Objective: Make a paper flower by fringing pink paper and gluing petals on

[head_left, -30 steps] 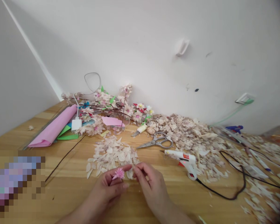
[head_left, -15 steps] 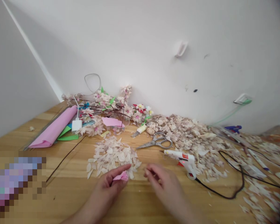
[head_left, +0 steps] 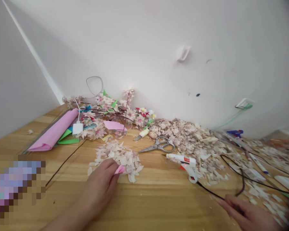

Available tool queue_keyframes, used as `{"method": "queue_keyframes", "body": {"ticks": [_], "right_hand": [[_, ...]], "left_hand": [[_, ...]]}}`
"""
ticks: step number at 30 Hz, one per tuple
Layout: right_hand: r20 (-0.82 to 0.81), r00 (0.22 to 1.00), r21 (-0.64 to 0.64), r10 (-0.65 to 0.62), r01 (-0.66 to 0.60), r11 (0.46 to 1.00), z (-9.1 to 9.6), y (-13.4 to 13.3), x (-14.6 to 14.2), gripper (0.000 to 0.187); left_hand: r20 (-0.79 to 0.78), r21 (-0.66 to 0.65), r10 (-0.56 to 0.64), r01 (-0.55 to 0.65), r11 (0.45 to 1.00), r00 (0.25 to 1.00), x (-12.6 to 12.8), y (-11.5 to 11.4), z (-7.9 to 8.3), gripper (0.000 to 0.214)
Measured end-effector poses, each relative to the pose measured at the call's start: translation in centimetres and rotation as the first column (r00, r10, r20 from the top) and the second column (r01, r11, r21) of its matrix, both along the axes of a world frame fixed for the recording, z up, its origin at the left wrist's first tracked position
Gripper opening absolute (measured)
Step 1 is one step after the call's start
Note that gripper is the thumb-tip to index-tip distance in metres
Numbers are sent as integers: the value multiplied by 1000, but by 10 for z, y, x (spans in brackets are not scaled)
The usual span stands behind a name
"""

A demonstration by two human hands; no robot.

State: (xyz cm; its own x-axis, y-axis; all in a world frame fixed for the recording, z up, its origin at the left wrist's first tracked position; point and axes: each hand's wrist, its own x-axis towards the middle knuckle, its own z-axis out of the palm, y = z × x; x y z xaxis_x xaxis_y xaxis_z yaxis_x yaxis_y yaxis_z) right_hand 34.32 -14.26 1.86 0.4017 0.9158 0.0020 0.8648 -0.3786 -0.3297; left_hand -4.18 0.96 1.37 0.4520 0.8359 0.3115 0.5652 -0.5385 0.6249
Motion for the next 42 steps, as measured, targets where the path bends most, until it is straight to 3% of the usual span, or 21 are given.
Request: {"method": "queue_keyframes", "body": {"ticks": [3,6,9,12,15,18,21,24,26,28,33,36,39,42], "right_hand": [[-125,992,129,-24,41,991,8,17,-3,29],[-243,968,244,-59,119,962,6,42,-13,44],[-250,968,310,-2,82,947,-8,67,-21,50],[-230,973,285,15,53,957,-22,85,-27,49],[-276,961,273,-23,102,956,-29,97,-30,43],[-353,936,259,-20,118,959,-30,106,-34,39],[-401,915,260,41,71,963,-26,114,-39,39],[-444,890,248,106,8,969,-20,121,-48,36],[-465,873,237,148,-39,971,-18,123,-53,34],[-486,854,224,184,-82,971,-19,125,-56,33],[-514,841,214,171,-67,975,-31,124,-55,36],[-513,834,254,203,-79,964,-28,120,-50,46],[-434,870,457,234,-11,889,-13,115,-45,61],[-270,955,726,124,118,678,5,105,-52,52]], "left_hand": [[-120,118,45,-31,993,992,-11,15,1,25],[-183,148,94,-67,987,979,-24,28,3,24],[-175,47,-91,101,994,980,-33,34,4,29],[-126,-38,-321,319,947,939,-34,35,0,37],[-88,-64,-385,381,922,919,-27,32,-9,41],[-42,-110,-383,376,920,923,-13,25,-14,39],[68,-229,-349,355,906,935,2,15,-8,39],[243,-305,-208,278,911,948,7,10,1,37],[313,-293,-107,203,934,944,3,12,3,35],[350,-245,-83,177,953,933,-5,16,1,34],[307,-293,-80,174,940,948,-19,15,-10,31],[177,-285,-178,223,932,968,-18,11,-14,29],[50,-204,-301,305,930,952,-16,14,-18,33],[25,-116,-322,322,939,946,-16,21,-24,40]]}}
